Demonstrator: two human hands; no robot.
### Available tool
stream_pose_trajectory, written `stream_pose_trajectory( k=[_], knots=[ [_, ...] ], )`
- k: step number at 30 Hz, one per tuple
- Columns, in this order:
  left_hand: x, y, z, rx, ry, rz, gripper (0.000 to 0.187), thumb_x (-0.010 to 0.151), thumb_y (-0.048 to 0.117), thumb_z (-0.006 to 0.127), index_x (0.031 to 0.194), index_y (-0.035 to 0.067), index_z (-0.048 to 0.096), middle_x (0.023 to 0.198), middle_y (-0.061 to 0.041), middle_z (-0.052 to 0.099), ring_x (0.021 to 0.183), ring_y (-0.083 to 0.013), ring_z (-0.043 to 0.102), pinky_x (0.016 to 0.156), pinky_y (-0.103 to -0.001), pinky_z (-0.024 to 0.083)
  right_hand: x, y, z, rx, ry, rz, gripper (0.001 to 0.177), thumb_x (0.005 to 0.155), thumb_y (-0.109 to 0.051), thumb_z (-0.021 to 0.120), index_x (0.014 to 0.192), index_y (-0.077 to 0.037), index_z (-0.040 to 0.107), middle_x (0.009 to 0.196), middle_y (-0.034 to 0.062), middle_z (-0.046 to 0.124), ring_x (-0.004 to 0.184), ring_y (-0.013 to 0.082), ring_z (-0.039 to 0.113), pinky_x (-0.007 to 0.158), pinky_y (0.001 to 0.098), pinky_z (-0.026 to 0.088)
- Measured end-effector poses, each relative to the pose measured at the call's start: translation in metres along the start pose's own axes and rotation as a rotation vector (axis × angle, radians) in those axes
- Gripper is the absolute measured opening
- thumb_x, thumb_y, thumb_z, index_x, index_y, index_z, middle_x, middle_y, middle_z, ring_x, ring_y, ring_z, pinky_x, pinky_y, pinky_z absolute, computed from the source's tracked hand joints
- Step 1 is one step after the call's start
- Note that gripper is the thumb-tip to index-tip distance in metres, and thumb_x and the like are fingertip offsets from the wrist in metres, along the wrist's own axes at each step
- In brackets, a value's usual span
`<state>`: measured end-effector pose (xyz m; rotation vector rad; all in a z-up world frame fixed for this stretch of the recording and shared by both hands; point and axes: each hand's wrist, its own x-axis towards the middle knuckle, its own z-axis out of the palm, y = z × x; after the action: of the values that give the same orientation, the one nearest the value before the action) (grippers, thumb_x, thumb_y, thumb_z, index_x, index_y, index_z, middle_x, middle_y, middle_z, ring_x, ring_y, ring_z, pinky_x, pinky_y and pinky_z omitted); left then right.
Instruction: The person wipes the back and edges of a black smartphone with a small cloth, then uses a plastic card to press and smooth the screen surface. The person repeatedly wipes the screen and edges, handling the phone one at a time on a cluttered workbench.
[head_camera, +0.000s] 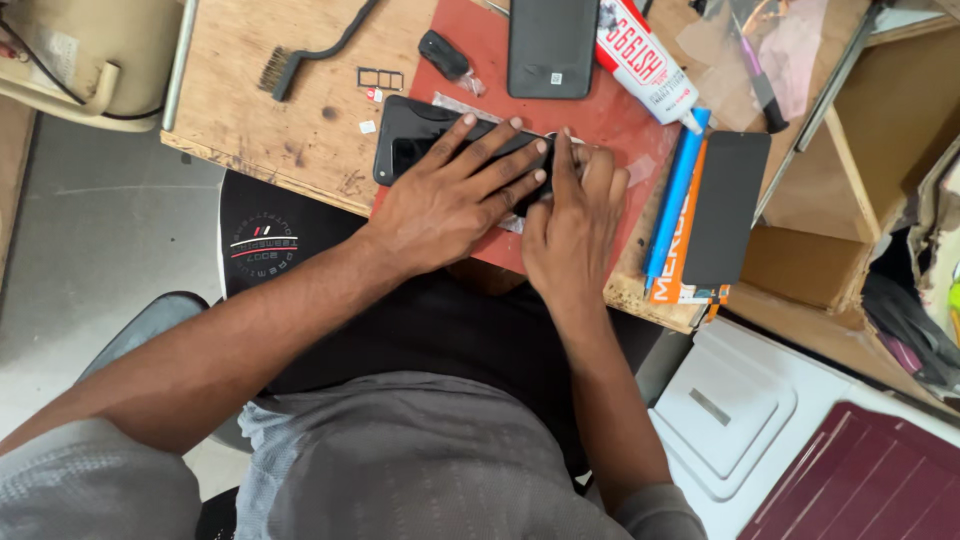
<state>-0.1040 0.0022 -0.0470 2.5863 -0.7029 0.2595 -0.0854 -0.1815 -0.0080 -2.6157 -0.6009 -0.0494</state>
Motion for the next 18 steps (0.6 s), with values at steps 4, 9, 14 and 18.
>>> stream_pose_trajectory(
  k=[4,9,14,18],
  knots=[
    [0.002,0.000,-0.005,0.011,-0.012,0.004,0.050,0.098,0.024,0.057,0.145,0.012,0.062,0.161,-0.006,0.047,0.152,-0.0280,0.036,0.125,-0.053,0.028,-0.025,-0.013,-0.005,-0.050,-0.059,-0.015,0.067,0.081,0.001,0.057,0.147,0.013,0.051,0.119,0.0264,0.051,0.110,0.0433,0.047,0.099,0.0521,0.040],
    [0.000,0.000,-0.002,0.028,0.014,0.018,0.050,0.098,0.025,0.057,0.147,0.011,0.062,0.161,-0.007,0.047,0.152,-0.0288,0.036,0.125,-0.052,0.028,-0.028,-0.011,-0.008,0.014,-0.034,-0.033,0.067,0.082,0.004,0.054,0.149,0.008,0.051,0.123,0.0242,0.052,0.112,0.0418,0.048,0.102,0.0492,0.041],
    [-0.001,0.000,-0.002,0.021,-0.002,0.012,0.050,0.098,0.024,0.056,0.146,0.013,0.062,0.161,-0.005,0.046,0.152,-0.0277,0.036,0.125,-0.053,0.027,0.002,0.011,0.003,0.092,-0.012,0.005,0.065,0.084,0.005,0.054,0.149,0.006,0.054,0.122,0.0216,0.054,0.113,0.0388,0.050,0.102,0.0468,0.043],
    [0.001,0.002,-0.004,0.006,0.007,0.008,0.050,0.098,0.024,0.056,0.146,0.012,0.062,0.162,-0.007,0.045,0.152,-0.0282,0.036,0.125,-0.051,0.027,-0.043,-0.010,-0.011,0.088,-0.064,0.009,0.066,0.080,0.005,0.053,0.146,0.007,0.054,0.119,0.0217,0.054,0.109,0.0390,0.049,0.098,0.0468,0.042]
  ],
)
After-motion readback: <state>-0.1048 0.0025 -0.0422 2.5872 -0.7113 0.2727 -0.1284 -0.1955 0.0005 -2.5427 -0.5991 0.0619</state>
